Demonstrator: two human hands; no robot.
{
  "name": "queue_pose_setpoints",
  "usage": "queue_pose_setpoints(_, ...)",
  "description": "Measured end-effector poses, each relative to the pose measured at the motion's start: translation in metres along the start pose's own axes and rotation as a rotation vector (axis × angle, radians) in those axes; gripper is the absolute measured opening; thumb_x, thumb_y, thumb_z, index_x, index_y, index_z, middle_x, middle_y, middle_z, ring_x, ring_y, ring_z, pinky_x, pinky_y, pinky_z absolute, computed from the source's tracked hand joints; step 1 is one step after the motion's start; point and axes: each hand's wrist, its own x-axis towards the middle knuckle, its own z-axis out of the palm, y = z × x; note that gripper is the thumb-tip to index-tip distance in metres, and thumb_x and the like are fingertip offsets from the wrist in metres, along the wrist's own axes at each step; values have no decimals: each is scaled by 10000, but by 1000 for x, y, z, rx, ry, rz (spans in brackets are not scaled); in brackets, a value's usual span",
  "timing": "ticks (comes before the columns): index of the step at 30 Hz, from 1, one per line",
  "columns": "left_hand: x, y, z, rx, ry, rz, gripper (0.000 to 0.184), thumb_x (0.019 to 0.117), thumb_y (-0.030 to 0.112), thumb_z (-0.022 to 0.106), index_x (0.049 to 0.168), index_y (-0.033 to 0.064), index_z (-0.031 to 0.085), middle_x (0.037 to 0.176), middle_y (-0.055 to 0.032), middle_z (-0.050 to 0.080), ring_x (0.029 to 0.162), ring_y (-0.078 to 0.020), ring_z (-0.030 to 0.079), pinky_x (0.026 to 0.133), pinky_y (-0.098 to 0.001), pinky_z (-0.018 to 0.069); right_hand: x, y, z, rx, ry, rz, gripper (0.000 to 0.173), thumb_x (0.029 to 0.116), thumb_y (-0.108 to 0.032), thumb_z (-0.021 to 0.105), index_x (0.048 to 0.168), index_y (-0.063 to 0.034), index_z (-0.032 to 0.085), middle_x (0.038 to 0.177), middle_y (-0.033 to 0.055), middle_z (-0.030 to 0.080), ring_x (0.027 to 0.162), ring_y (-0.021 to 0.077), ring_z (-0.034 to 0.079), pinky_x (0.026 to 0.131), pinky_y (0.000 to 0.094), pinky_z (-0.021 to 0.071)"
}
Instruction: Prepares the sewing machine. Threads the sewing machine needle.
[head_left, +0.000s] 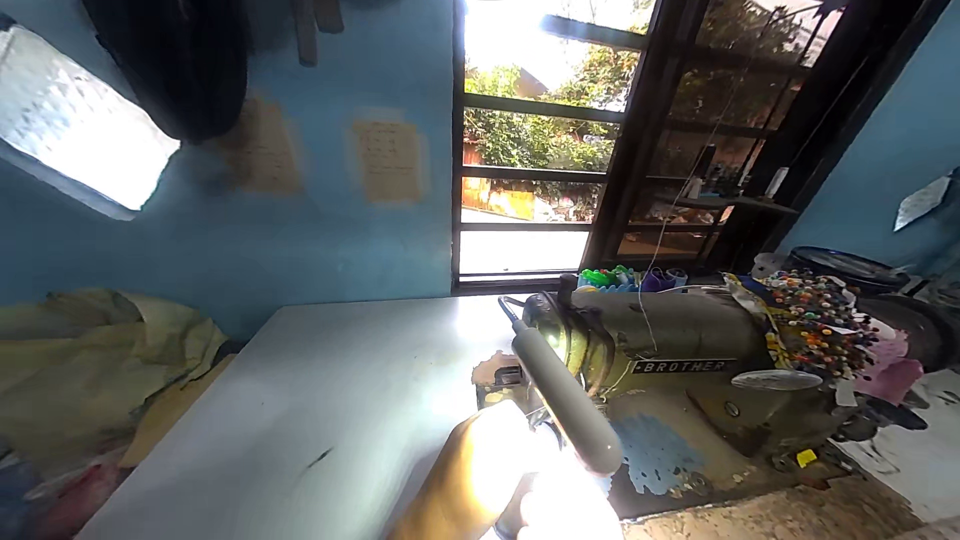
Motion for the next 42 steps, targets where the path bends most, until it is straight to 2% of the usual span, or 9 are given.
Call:
queue_pose_setpoints(5, 1, -1, 1, 59, 10, 14, 201, 917, 221, 659, 966, 32, 704, 880, -25, 710, 876, -16, 670, 817, -196, 551, 8, -9, 8, -220, -11, -128, 426, 1100, -247, 255, 853, -169, 594, 627, -59, 578, 471, 14, 553, 425, 162, 461)
queue_pose_setpoints(8, 2, 3, -3, 69, 19, 23, 196, 903, 216, 665, 964, 36, 709, 889, -19, 720, 888, -2, 673, 831, -182, 548, 3, -9, -2, -189, 77, -17, 368, 1058, -173, 305, 826, -162, 590, 595, -55, 551, 449, 31, 533, 414, 178, 454)
queue_pose_setpoints(13, 1, 2, 0, 122, 1, 57, 209, 926, 249, 644, 932, 49, 705, 851, -35, 705, 855, -37, 673, 790, -210, 550, 0, -14, 1, -188, -66, -51, 437, 1117, -302, 277, 871, -165, 612, 617, -69, 567, 466, -5, 534, 432, 133, 449)
queue_pose_setpoints(19, 2, 4, -2, 120, 2, 45, 176, 898, 205, 657, 930, 38, 705, 855, -42, 708, 858, -49, 676, 798, -215, 549, 0, -14, -13, -407, 242, -25, 452, 1116, -239, 198, 836, -178, 548, 556, -100, 510, 417, -17, 473, 386, 131, 388)
queue_pose_setpoints(23, 1, 4, -1, 146, -4, 81, 172, 901, 207, 647, 908, 43, 699, 841, -46, 700, 837, -62, 674, 777, -221, 550, -10, -19, -11, -884, 396, -282, 333, 1070, -82, 297, 851, -104, 547, 586, -96, 549, 433, -33, 445, 411, 129, 377)
queue_pose_setpoints(27, 2, 6, -2, 163, -7, 63, 189, 902, 226, 652, 911, 45, 707, 840, -45, 706, 837, -60, 679, 780, -223, 550, -3, -28, -8, -1555, 388, -670, 198, 958, -14, 501, 818, -16, 641, 622, -85, 566, 539, -49, 536, 542, 144, 488)
queue_pose_setpoints(31, 2, 7, -2, 175, -6, 44, 170, 883, 216, 661, 900, 52, 701, 827, -37, 698, 827, -56, 673, 771, -215, 543, 2, -33, 1, -2134, 477, -939, 208, 896, -137, 607, 810, 7, 731, 639, 107, 673, 585, 221, 686, 548, 405, 547)
queue_pose_setpoints(36, 2, 5, -1, 178, -15, 46, 179, 899, 220, 651, 896, 50, 705, 826, -39, 697, 824, -61, 673, 768, -221, 547, -9, -41, -8, -2302, 411, -833, 246, 891, -170, 616, 714, -21, 700, 603, 116, 647, 559, 262, 673, 505, 447, 519)
queue_pose_setpoints(42, 2, 4, -1, 162, -17, 47, 189, 905, 233, 647, 898, 52, 704, 812, -31, 691, 811, -54, 670, 756, -215, 547, 8, -47, -2, -2347, 445, -1120, 214, 839, -187, 644, 681, -56, 705, 585, 85, 652, 565, 222, 691, 508, 371, 535)
